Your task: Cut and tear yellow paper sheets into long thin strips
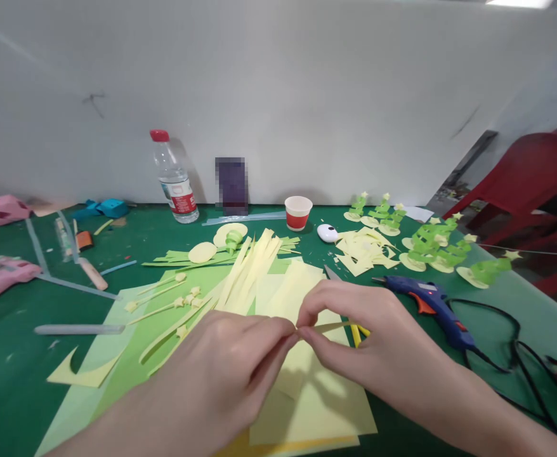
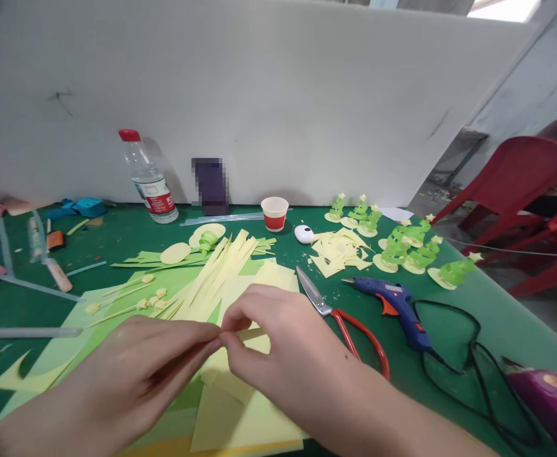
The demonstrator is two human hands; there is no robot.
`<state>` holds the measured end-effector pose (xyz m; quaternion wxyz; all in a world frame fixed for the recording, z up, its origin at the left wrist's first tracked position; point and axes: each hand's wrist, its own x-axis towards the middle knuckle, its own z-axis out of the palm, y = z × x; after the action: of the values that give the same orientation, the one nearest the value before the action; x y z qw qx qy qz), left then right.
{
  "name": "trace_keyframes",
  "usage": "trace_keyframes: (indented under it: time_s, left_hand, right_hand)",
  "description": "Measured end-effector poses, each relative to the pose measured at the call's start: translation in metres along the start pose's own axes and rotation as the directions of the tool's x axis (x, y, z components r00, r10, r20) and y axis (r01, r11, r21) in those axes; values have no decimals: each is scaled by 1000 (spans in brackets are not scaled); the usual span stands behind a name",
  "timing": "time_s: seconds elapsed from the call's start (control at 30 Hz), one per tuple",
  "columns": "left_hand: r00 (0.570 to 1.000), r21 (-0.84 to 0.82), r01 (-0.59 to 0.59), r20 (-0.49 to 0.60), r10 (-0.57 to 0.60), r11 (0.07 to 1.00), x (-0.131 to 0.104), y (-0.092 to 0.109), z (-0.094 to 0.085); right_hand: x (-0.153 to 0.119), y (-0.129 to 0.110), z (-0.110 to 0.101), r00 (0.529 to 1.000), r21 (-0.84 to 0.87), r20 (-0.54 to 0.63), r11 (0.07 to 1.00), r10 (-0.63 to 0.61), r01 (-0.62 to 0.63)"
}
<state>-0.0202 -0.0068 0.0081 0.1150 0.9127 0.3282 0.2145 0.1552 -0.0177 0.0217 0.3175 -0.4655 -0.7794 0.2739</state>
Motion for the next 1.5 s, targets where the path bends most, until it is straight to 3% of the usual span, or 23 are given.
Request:
trace_keyframes:
  time_s: [0.2, 0.33, 0.4, 0.5, 0.7, 0.93, 1.1, 1.23, 1.33, 1.43, 1.5]
  left_hand:
    - [992, 152, -100, -62, 110, 983, -6, 1, 10]
    - [960, 350, -193, -124, 250, 917, -7, 1, 11]
    - [963, 340, -190, -119, 242, 921, -7, 1, 12]
    - [988, 188, -116, -82, 133, 975, -8, 0, 13]
    - [999, 58, 3, -45, 0, 998, -8, -1, 4]
    - [990, 61, 53, -135, -45, 997, -1, -6, -24]
    - [987, 110, 81, -145, -64, 991, -2, -11, -34]
    - [980, 85, 137, -159, -122, 987, 0, -14, -36]
    - [983, 61, 145, -127, -136, 988, 3, -11, -31]
    - [989, 2, 129, -73, -128, 992, 5, -4, -22]
    - [991, -30, 128, -46, -129, 991, 6, 1, -16]
  right_hand:
    - [2, 3, -5, 994, -59, 55, 994, -89, 92]
    - [1, 5, -11, 974, -162, 91, 962, -209, 221]
    - [1, 5, -11, 958, -244, 120, 928, -259, 281]
    - [3, 4, -7, 949, -305, 144, 899, -282, 314]
    - [3, 7, -8, 978, -257, 140, 948, -154, 186]
    - [4, 17, -36, 995, -256, 97, 967, 22, 4]
    - [7, 32, -56, 996, -239, 70, 971, 51, -33]
    - [10, 41, -67, 992, -340, -123, 939, 14, -55]
    - [9, 31, -58, 959, -381, -250, 924, -131, 27]
    - [6, 14, -32, 944, -334, -145, 913, -296, 235]
    - [3, 6, -16, 937, -274, -110, 916, -332, 293]
